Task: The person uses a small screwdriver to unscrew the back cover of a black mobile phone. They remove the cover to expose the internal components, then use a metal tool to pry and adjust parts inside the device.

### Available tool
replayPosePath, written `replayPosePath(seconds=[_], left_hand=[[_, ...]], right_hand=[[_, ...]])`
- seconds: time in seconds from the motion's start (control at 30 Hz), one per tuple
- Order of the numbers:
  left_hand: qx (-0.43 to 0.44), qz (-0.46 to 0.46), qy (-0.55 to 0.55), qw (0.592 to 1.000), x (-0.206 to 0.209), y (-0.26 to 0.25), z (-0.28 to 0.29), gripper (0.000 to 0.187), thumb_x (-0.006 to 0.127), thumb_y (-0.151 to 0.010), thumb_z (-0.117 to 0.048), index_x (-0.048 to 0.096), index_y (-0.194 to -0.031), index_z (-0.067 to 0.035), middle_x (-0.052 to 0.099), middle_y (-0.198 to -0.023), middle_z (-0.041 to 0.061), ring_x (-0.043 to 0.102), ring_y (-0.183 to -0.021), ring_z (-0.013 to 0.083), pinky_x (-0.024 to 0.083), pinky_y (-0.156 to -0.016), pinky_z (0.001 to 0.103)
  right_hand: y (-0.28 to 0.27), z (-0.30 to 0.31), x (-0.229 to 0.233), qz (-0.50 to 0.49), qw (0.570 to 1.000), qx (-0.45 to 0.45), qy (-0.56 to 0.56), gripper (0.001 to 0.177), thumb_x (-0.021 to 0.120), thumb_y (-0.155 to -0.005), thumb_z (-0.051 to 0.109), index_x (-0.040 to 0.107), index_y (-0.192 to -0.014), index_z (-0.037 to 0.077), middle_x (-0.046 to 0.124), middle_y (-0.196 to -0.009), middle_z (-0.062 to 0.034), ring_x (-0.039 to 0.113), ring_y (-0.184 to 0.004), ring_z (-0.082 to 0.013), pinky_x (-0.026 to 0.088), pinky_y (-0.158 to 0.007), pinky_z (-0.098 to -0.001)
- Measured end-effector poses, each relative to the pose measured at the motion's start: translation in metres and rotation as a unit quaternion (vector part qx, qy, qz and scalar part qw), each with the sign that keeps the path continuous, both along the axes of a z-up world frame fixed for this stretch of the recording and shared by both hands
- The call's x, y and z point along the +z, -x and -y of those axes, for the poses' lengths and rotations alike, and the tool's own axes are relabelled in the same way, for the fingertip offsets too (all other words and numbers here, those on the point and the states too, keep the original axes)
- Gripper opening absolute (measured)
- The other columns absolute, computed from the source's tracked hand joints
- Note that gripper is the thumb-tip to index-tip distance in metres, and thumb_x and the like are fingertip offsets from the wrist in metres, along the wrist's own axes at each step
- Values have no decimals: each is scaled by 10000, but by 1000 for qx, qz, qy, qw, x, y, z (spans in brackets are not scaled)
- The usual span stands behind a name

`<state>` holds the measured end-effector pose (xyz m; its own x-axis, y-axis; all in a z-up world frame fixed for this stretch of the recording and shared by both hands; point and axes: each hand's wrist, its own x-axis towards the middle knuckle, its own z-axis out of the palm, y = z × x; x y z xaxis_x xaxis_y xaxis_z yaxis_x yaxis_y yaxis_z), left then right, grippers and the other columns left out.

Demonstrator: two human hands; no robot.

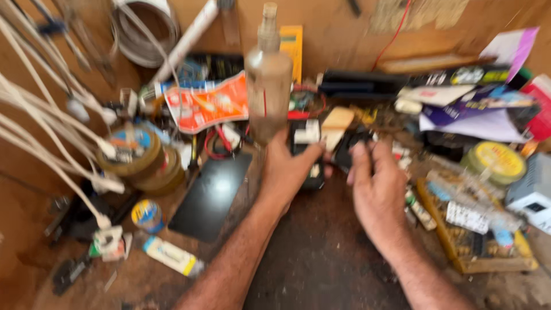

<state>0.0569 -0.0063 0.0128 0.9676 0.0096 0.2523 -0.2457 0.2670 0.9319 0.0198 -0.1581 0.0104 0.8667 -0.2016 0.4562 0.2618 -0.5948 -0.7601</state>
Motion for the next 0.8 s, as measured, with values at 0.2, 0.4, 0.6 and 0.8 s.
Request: replayPosePath(seconds=[0.2,0.4,0.6,0.8], left_hand=[[-86,-93,132,983,-17,-2,-5,298,590,-977,-226,581,-1143,21,752,-898,170,759,-683,237,627,-536,345],[-177,-98,256,945,-20,-9,-10,416,359,-1113,-295,513,-1239,70,692,-1017,243,733,-851,320,657,-715,471],[-163,-98,251,949,-33,-13,-6,406,257,-1110,-263,415,-1366,9,682,-1088,265,724,-913,341,630,-806,473],[-183,-92,239,949,-33,-11,-7,384,266,-1108,-219,401,-1422,-46,676,-1111,259,713,-927,328,622,-792,465]], right_hand=[[11,-1,1,29,998,46,-38,286,428,-1147,251,549,-1055,9,608,-658,-42,551,-476,-79,427,-379,-233],[16,-3,6,27,996,54,-63,289,408,-1162,254,524,-1051,13,601,-681,-56,546,-485,-87,405,-375,-239],[15,8,-7,105,989,101,-35,313,403,-1241,260,504,-1100,-1,631,-812,-63,625,-670,-79,447,-513,-231],[20,2,-7,60,993,87,-61,290,428,-1197,271,512,-1098,11,674,-820,-99,569,-620,-99,425,-482,-243]])
